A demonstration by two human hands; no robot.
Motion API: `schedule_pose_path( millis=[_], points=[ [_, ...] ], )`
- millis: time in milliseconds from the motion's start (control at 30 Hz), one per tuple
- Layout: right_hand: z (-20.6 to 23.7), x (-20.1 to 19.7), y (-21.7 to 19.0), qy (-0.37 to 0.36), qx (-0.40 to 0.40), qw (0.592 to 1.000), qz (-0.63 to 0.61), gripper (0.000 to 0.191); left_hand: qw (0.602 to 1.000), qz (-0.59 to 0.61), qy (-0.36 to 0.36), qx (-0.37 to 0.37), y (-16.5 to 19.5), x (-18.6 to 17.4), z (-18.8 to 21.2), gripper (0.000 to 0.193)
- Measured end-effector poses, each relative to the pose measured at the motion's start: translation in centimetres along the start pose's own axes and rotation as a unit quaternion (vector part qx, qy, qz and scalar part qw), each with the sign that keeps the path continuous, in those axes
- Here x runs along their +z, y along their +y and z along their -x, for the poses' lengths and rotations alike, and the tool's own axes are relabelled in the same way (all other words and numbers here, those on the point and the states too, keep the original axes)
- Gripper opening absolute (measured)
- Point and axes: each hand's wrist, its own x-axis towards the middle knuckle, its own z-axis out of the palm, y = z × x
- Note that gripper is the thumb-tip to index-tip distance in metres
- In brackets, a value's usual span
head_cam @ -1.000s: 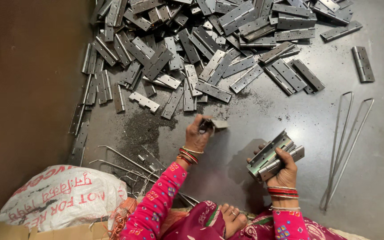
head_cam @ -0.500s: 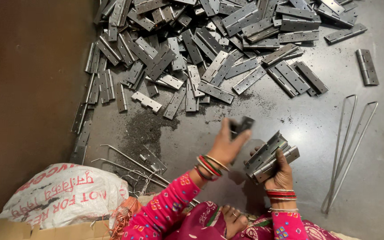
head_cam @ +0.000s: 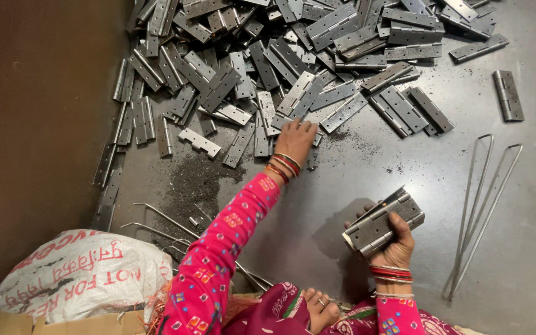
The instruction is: The person picks up metal hinges from a pile on the floor and stacks them into bundles. They use a long metal rod to move parts and a piece of cardboard to scoop up metal shavings from the floor.
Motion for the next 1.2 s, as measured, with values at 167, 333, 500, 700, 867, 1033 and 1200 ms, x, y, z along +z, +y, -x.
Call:
schedule_pose_path(
  millis=[167, 333, 500, 700, 867, 1033, 1200],
  points=[
    [-0.3, 0.1, -0.3, -0.001, -0.005, 1.000, 0.009, 0.045, 0.977, -0.011, -0.212, 0.038, -4.0, 2.3, -1.3, 0.016],
    [-0.5, -0.2, 0.1, 0.012, 0.000, 1.000, 0.022, 0.046, 0.973, 0.030, -0.227, 0.035, -4.8, 2.1, -0.6, 0.016],
    [-0.1, 0.2, 0.6, 0.021, 0.006, 0.999, 0.030, 0.047, 0.952, 0.126, -0.279, -0.034, -4.5, 0.6, 1.4, 0.047],
    [0.0, 0.0, 0.6, 0.033, 0.001, 0.999, 0.032, 0.046, 0.930, 0.337, -0.098, -0.111, -2.2, -2.4, 5.9, 0.061],
    [-0.2, -0.1, 0.7, 0.040, 0.004, 0.999, 0.020, 0.046, 0.906, 0.404, 0.064, -0.108, 0.4, -2.7, 11.6, 0.062],
    [0.3, 0.0, 0.7, 0.034, -0.001, 0.998, 0.044, 0.048, 0.900, 0.403, 0.089, -0.137, 0.2, -3.7, 11.8, 0.057],
    [-0.1, -0.6, 1.1, 0.046, -0.002, 0.997, 0.062, 0.052, 0.765, 0.580, -0.078, -0.269, 3.6, -8.7, 9.1, 0.043]
  ],
)
